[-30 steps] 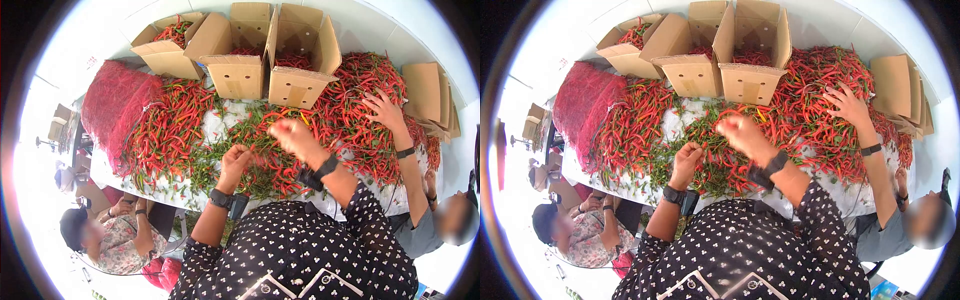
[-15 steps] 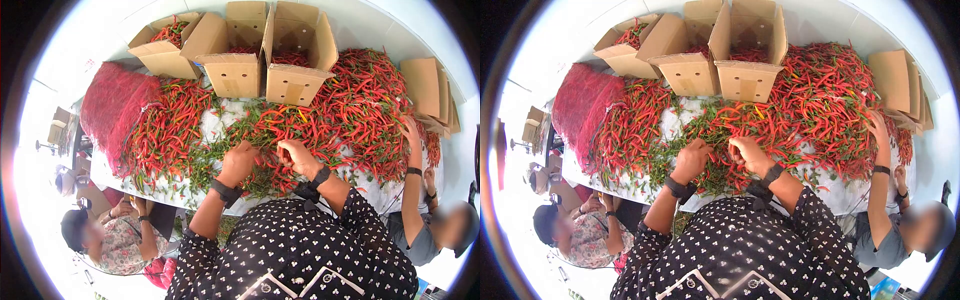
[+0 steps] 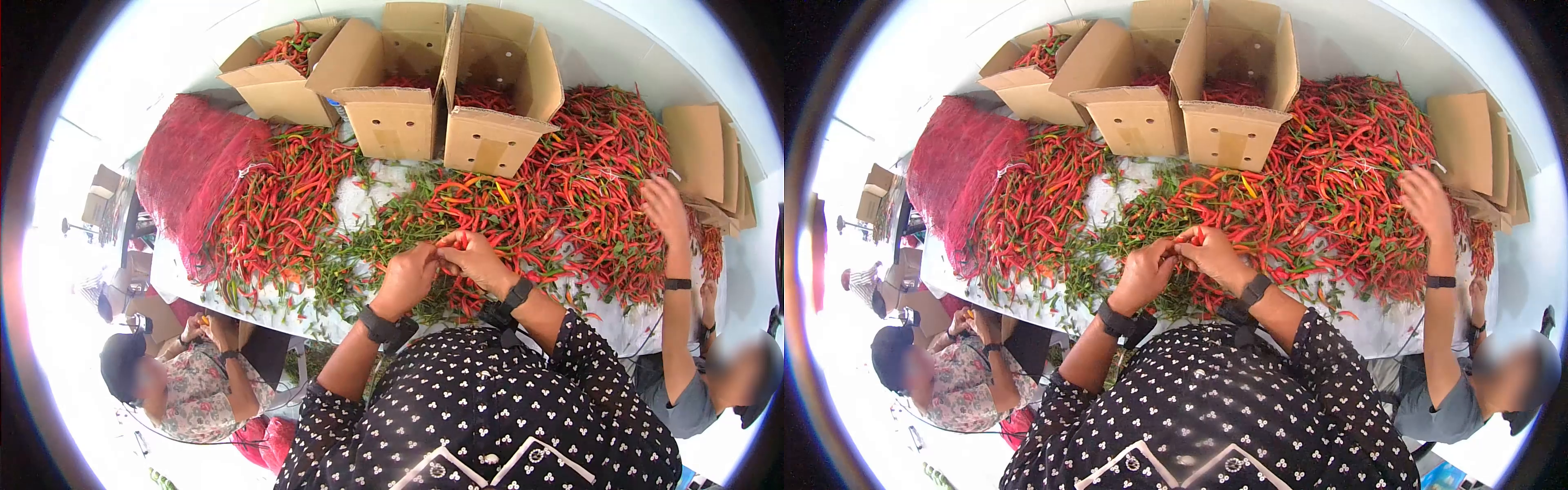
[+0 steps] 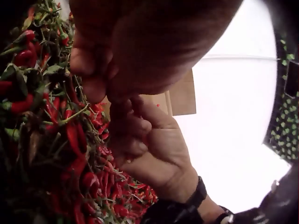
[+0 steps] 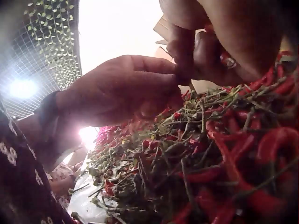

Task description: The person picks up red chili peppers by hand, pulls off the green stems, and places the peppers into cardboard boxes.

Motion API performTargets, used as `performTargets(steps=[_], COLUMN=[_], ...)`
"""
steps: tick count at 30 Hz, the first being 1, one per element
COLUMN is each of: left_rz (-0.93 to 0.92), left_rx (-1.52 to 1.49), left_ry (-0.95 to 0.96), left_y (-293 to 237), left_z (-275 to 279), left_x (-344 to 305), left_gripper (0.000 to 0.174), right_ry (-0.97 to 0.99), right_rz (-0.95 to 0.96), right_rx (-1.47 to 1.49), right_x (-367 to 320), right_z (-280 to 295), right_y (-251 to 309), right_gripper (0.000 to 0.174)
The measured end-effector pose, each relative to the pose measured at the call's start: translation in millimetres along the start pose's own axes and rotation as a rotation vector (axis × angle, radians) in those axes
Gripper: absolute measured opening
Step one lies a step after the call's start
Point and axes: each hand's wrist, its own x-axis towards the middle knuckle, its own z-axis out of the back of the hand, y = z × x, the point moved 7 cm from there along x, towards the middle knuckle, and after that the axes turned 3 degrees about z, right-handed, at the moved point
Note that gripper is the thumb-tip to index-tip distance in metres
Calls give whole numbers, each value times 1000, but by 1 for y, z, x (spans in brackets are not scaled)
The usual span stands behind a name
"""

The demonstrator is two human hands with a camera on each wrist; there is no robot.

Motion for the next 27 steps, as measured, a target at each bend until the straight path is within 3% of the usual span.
performTargets(steps=[6, 8, 12, 14, 15, 17, 18, 19, 20, 22, 24, 26, 27], left_rz=[129, 301, 355, 514, 507, 537, 568, 576, 565, -106, -111, -145, -167], left_rx=[-60, -151, -170, -500, -647, -690, -736, -521, -522, 429, 404, 645, 603], left_ry=[-103, -145, -160, -159, -211, -238, -267, -181, -177, -330, -242, -23, -72], left_y=[3, 11, 19, 29, 33, 49, 56, 60, 61, 11, 14, 22, 21], left_z=[6, 7, 0, -9, -11, -6, 1, 7, 8, 24, 15, -10, -9], left_x=[3, 7, 22, 26, 31, 37, 41, 45, 47, 55, 65, 68, 67], left_gripper=[18, 18, 17, 18, 19, 19, 19, 17, 17, 17, 19, 15, 10], right_ry=[-113, -210, -292, -361, -366, -397, -398, -342, -285, -280, -226, -211, -176], right_rz=[111, 206, 260, 350, 353, 382, 395, 289, 176, 139, -9, -18, -40], right_rx=[63, 125, 39, -110, -109, 216, 213, 367, 519, 527, 681, 694, 681], right_x=[10, 12, 10, 5, 4, 2, 2, 5, 5, 5, 6, 7, 6], right_z=[0, 3, 5, 8, 9, 13, 19, 26, 30, 40, 38, 39, 37], right_y=[-4, 2, 19, 27, 28, 29, 32, 24, 15, 10, -1, -5, -5], right_gripper=[11, 11, 9, 8, 8, 7, 7, 8, 9, 15, 18, 19, 18])
